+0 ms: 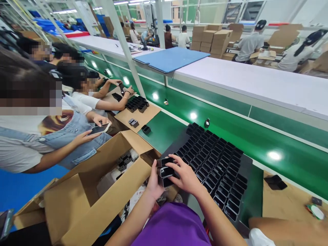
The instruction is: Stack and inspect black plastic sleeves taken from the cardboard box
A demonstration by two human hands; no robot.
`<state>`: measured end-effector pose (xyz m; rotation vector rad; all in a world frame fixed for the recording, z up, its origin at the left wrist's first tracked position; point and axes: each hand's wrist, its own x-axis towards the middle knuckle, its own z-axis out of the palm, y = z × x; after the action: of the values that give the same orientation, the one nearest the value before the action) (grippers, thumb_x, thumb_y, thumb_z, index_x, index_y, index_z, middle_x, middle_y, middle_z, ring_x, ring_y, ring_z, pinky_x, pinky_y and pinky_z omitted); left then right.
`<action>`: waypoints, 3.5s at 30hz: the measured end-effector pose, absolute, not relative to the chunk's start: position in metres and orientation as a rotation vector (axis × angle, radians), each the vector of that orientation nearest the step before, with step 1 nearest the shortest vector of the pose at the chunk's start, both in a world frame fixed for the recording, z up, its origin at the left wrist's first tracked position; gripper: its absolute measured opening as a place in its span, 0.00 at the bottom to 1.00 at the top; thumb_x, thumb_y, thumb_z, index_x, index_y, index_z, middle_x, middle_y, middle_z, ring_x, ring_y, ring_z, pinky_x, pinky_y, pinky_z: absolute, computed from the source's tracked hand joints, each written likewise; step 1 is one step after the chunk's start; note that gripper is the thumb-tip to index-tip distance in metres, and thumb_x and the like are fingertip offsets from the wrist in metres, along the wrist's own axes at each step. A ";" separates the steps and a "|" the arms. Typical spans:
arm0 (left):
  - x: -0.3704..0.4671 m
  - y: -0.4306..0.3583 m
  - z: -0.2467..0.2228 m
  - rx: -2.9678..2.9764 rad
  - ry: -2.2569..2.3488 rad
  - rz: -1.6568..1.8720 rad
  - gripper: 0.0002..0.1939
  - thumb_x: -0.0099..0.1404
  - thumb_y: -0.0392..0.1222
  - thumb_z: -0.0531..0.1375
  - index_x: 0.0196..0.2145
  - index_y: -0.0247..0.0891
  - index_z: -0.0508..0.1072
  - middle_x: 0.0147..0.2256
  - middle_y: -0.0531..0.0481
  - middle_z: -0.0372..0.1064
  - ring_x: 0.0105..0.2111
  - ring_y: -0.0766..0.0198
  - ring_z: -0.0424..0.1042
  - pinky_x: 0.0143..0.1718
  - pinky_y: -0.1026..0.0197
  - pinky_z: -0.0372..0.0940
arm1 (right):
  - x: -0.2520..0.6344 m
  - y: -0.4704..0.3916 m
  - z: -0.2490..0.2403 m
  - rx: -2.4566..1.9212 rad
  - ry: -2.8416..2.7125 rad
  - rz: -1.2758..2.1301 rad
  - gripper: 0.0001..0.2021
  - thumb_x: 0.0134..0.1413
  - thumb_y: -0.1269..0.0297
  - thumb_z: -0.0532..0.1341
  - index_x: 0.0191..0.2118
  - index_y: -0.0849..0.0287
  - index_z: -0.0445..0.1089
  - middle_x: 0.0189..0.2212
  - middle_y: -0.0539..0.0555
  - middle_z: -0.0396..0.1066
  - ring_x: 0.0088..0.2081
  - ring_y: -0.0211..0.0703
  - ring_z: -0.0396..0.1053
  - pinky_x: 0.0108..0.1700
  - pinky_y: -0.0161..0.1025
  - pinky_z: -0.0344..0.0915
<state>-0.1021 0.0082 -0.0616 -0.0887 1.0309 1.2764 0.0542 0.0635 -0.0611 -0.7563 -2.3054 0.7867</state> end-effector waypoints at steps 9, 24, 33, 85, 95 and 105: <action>-0.169 0.063 -0.151 0.273 1.523 1.226 0.28 0.72 0.65 0.55 0.52 0.39 0.77 0.55 0.37 0.75 0.63 0.44 0.68 0.59 0.45 0.65 | 0.033 0.126 -0.120 -0.977 -2.004 1.102 0.17 0.53 0.63 0.68 0.51 0.53 0.78 0.61 0.63 0.67 0.56 0.55 0.74 0.56 0.54 0.75; -0.222 0.213 -0.278 0.948 2.463 0.746 0.24 0.76 0.43 0.49 0.66 0.47 0.70 0.73 0.40 0.54 0.76 0.46 0.44 0.69 0.31 0.50 | -0.134 0.349 -0.217 -1.307 -1.921 1.124 0.18 0.44 0.65 0.71 0.45 0.58 0.77 0.51 0.59 0.64 0.49 0.51 0.73 0.58 0.53 0.73; -0.220 0.206 -0.308 1.042 2.723 0.489 0.22 0.75 0.39 0.52 0.62 0.52 0.74 0.68 0.47 0.65 0.70 0.49 0.60 0.70 0.32 0.50 | -0.324 0.534 -0.230 -1.491 -2.109 1.001 0.20 0.52 0.66 0.67 0.53 0.58 0.73 0.57 0.60 0.59 0.49 0.49 0.74 0.58 0.50 0.72; -0.217 0.210 -0.292 1.088 2.672 0.277 0.23 0.76 0.40 0.52 0.63 0.52 0.73 0.70 0.46 0.62 0.71 0.49 0.58 0.70 0.32 0.52 | -0.245 0.430 -0.234 -0.846 -2.582 1.116 0.33 0.68 0.59 0.55 0.74 0.66 0.52 0.73 0.68 0.55 0.73 0.56 0.56 0.73 0.56 0.56; -0.212 0.217 -0.273 1.112 2.528 0.414 0.25 0.77 0.44 0.48 0.69 0.46 0.65 0.74 0.42 0.53 0.75 0.48 0.48 0.71 0.26 0.43 | -0.022 0.109 -0.186 -1.073 -2.246 1.588 0.18 0.70 0.58 0.54 0.57 0.50 0.75 0.51 0.59 0.80 0.53 0.51 0.79 0.58 0.48 0.76; -0.260 0.064 -0.233 1.280 2.429 0.363 0.30 0.74 0.46 0.54 0.71 0.37 0.60 0.71 0.40 0.56 0.73 0.50 0.51 0.74 0.46 0.46 | 0.085 -0.074 -0.225 -1.400 -2.356 1.906 0.20 0.64 0.54 0.54 0.50 0.51 0.80 0.48 0.61 0.82 0.51 0.57 0.81 0.58 0.52 0.75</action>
<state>-0.2597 0.0640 -0.2332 1.2802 2.4291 0.3635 0.0849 -0.0740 -0.2255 -1.4004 -2.3558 1.9057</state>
